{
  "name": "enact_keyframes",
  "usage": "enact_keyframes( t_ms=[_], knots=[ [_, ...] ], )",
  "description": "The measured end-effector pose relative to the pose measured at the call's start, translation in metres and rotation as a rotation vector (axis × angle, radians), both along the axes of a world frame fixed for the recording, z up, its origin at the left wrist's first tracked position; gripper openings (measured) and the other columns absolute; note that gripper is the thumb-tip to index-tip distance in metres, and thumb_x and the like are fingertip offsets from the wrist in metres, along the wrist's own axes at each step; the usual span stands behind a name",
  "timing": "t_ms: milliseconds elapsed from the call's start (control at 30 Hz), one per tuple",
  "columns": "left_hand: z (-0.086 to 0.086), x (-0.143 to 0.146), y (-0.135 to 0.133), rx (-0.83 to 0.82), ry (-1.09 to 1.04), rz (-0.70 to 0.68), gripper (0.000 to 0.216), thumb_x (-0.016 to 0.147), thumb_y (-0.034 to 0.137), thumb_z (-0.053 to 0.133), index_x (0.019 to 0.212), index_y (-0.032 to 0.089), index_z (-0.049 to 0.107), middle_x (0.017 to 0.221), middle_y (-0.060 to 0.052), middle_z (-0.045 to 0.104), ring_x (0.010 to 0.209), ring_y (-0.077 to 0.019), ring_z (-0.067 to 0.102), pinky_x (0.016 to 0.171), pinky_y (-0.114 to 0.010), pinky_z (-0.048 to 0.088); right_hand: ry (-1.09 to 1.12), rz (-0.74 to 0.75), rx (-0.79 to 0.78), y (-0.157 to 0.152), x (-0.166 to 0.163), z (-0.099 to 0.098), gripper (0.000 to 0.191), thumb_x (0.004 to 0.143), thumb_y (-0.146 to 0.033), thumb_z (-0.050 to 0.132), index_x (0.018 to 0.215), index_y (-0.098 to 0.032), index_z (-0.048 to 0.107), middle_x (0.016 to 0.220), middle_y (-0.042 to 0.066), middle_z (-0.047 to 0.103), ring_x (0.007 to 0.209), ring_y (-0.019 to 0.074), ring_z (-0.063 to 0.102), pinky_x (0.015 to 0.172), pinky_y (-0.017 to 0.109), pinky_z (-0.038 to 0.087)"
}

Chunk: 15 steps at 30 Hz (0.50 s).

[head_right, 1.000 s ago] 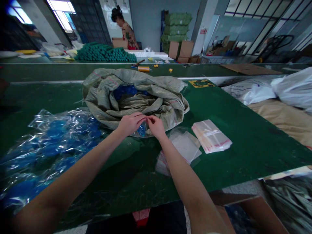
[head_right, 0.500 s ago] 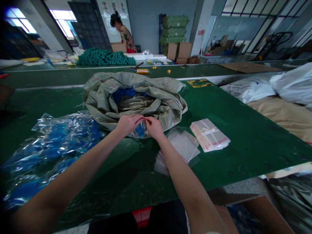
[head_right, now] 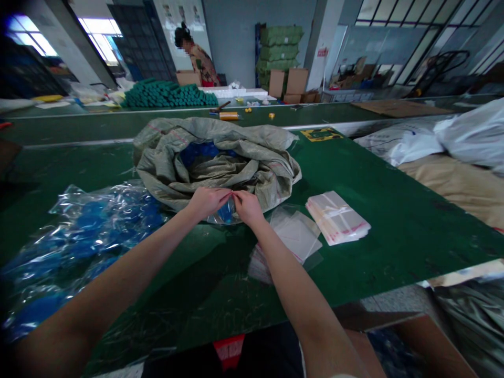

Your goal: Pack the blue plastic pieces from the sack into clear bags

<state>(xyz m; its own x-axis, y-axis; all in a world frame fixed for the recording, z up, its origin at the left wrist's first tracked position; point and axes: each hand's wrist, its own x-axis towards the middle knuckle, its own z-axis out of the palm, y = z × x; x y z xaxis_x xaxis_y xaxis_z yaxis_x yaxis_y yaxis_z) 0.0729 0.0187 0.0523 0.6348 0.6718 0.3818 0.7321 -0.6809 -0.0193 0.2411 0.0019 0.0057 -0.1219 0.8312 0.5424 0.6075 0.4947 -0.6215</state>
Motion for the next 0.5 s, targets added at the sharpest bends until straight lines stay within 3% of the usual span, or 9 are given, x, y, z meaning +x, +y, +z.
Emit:
enact_keyframes(
  t_ms=[267,500],
  knots=[
    [-0.0047,0.002,0.0022,-0.002,-0.012,0.084,0.026,0.094,0.032,0.047,0.102,0.022,0.07,0.09,-0.009,0.075,0.076,-0.0248,0.069,0.063,-0.032,0.044,-0.002,-0.01,0.006,-0.0012,-0.0003,-0.0018,0.021,0.091,-0.018,0.052,0.098,-0.017,0.072,0.101,0.01,0.075,0.094,0.0217,0.069,0.088,0.034,0.051],
    [-0.0071,-0.0003,0.0032,-0.067,-0.211,0.074,0.018,0.089,0.026,0.053,0.098,0.02,0.068,0.089,-0.007,0.074,0.075,-0.0211,0.067,0.066,-0.029,0.045,0.036,-0.015,0.0,-0.0035,-0.0005,-0.0022,0.02,0.091,-0.019,0.052,0.096,-0.017,0.072,0.099,0.01,0.075,0.093,0.0209,0.068,0.087,0.033,0.051]
  ],
)
